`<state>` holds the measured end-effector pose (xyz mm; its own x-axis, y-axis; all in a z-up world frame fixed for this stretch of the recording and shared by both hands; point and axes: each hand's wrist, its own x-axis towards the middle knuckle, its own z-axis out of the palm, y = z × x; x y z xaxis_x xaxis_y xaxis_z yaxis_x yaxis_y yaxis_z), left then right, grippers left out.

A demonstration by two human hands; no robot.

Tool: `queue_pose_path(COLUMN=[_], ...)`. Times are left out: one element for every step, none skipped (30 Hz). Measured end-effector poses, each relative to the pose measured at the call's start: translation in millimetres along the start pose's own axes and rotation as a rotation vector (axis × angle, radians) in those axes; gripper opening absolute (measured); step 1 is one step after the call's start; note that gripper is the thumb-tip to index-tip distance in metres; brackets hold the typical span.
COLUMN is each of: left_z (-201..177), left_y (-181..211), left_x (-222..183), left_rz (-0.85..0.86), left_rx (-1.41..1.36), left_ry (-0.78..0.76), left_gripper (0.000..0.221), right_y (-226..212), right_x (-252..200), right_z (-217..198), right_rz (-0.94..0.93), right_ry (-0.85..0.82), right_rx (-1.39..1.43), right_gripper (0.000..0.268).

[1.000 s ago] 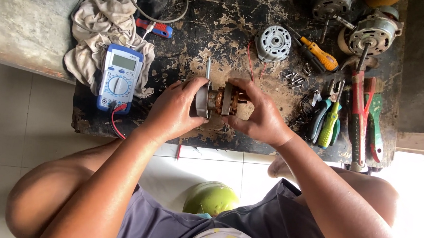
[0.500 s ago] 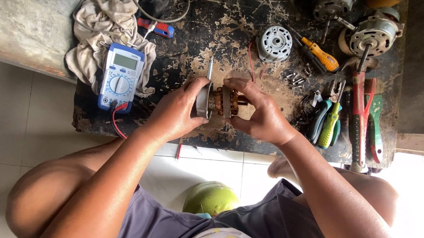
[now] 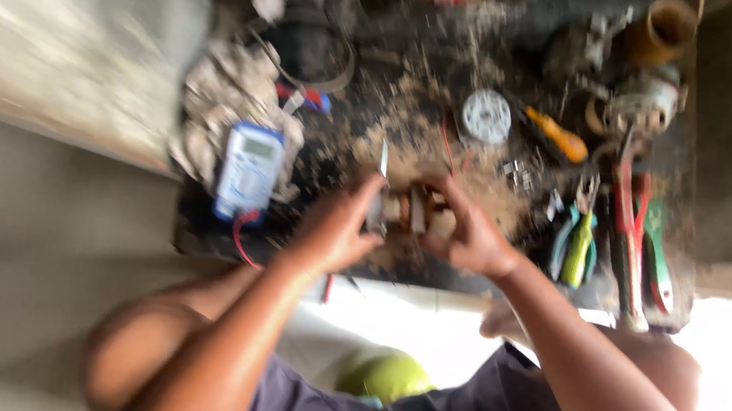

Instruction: Cleaning motor components with a brush and reassembling the rotor into the stator housing on a repair bench.

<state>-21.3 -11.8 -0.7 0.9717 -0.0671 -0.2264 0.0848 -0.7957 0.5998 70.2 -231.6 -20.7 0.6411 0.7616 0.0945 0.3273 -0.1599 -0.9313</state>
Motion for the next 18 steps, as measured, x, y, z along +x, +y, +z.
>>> queue_pose_path(left_z=[-3.5, -3.8, -10.5, -14.3, -17.6, -21.6, -25.4, -26.4, -31.5, -37.0, -42.7, -51.8, -60.7, -66.9, -75.9, -84.5, -92.8, -107.4], left_y=[4.6, 10.1, 12.8, 15.9, 19.0, 18.9, 19.1, 20.5, 24.2, 28.1, 31.6, 33.3, 34.4, 36.0, 34.8, 33.7, 32.3, 30.0], left_x=[0.1, -1.7, -3.0, -5.4, -7.5, -9.3, -10.6, -13.1, -15.8, -17.9, -20.3, -24.3, -28.5, -34.4, -37.3, -40.4, -43.3, -53.4], left_rz=[0.008, 0.013, 0.011, 0.04, 0.07, 0.075, 0.086, 0.097, 0.1, 0.075, 0.049, 0.052, 0.053, 0.053, 0.053, 0.092, 0.13, 0.133], left_rx=[0.009, 0.009, 0.023, 0.015, 0.008, 0.022, 0.052, 0.079, 0.09, 0.061, 0.031, 0.041, 0.004, -0.04, -0.037, -0.099, -0.161, -0.159], left_ry=[-0.006, -0.017, 0.002, 0.021, 0.039, 0.056, 0.034, 0.008, 0.021, -0.001, -0.022, -0.003, 0.019, 0.037, 0.051, 0.151, 0.251, 0.259], left_gripper=[0.084, 0.086, 0.086, 0.085, 0.084, 0.084, 0.087, 0.089, 0.089, 0.093, 0.097, 0.097, 0.094, 0.092, 0.092, 0.086, 0.081, 0.081], right_y=[2.4, 4.9, 1.4, -1.4, -3.7, 9.7, 23.8, 38.6, 35.2, 31.3, 27.6, 27.7, 28.4, 29.3, 32.3, 35.4, 39.0, 40.1], right_x=[-0.8, -4.9, -0.7, 0.3, 1.0, -3.8, -8.0, -15.2, -15.9, -16.0, -15.9, -15.7, -15.2, -18.1, -18.7, -20.2, -21.4, -22.1], right_z=[0.4, 0.9, 1.7, 2.8, 3.8, 5.9, 7.4, 8.9, 10.4, 11.3, 12.5, 12.0, 12.1, 12.5, 12.6, 12.8, 13.0, 13.8], right_rz=[-0.007, -0.005, -0.029, -0.01, 0.008, -0.013, -0.013, -0.007, -0.023, -0.031, -0.039, -0.059, -0.061, -0.055, -0.069, -0.091, -0.114, -0.122], right_ry=[0.007, 0.009, 0.008, 0.013, 0.019, 0.023, 0.057, 0.091, 0.097, 0.103, 0.11, 0.112, 0.123, 0.128, 0.126, 0.095, 0.064, 0.065], right_rx=[-0.019, -0.036, -0.037, -0.065, -0.093, -0.098, -0.147, -0.196, -0.198, -0.252, -0.306, -0.311, -0.339, -0.366, -0.371, -0.407, -0.443, -0.447], right_gripper=[0.075, 0.075, 0.075, 0.078, 0.082, 0.082, 0.085, 0.088, 0.088, 0.088, 0.089, 0.089, 0.089, 0.089, 0.089, 0.085, 0.084, 0.084])
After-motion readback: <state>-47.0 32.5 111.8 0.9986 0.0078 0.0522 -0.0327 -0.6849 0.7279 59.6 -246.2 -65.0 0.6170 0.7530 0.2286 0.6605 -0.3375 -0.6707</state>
